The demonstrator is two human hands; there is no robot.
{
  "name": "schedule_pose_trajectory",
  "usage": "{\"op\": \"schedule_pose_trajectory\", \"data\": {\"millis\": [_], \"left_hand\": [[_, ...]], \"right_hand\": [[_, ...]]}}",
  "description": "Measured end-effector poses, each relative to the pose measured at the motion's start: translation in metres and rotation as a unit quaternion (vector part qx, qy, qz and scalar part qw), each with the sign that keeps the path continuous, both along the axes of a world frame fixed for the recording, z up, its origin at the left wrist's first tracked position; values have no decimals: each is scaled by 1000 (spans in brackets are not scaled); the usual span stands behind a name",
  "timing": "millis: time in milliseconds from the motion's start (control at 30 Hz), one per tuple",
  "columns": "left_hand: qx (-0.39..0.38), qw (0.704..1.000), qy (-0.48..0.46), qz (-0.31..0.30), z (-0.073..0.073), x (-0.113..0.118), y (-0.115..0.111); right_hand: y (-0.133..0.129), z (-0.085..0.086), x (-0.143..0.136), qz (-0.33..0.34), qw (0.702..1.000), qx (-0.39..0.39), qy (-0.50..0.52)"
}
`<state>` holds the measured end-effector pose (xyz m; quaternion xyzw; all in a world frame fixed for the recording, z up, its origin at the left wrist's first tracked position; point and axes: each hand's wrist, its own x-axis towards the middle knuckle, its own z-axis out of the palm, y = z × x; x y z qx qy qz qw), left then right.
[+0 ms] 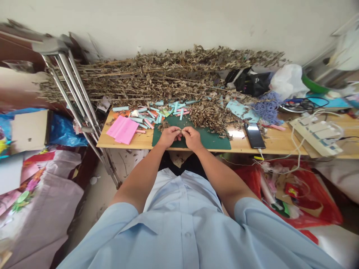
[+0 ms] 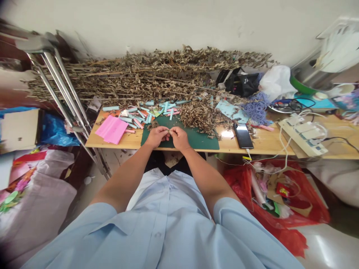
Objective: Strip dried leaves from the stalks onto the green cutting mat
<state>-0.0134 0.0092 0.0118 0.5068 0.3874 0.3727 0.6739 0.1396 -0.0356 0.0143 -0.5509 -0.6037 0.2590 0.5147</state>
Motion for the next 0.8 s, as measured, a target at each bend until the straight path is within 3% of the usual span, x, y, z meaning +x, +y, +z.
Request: {"op": "schedule_pose_trajectory", "data": {"millis": [167, 367, 633, 800], "left_hand": [[-13, 999, -38, -9, -3, -2, 1], [-19, 998, -55, 12, -3, 1, 0], [0, 999, -53, 12, -1, 0, -3], [37, 999, -8, 16, 2, 0, -5]], "right_hand": [[4, 3, 2, 45, 994, -54, 83], [6, -5, -3, 8, 982, -70, 176], [4, -4, -6, -52, 982, -67, 166], [1, -2, -9, -67, 991, -49, 104]]}}
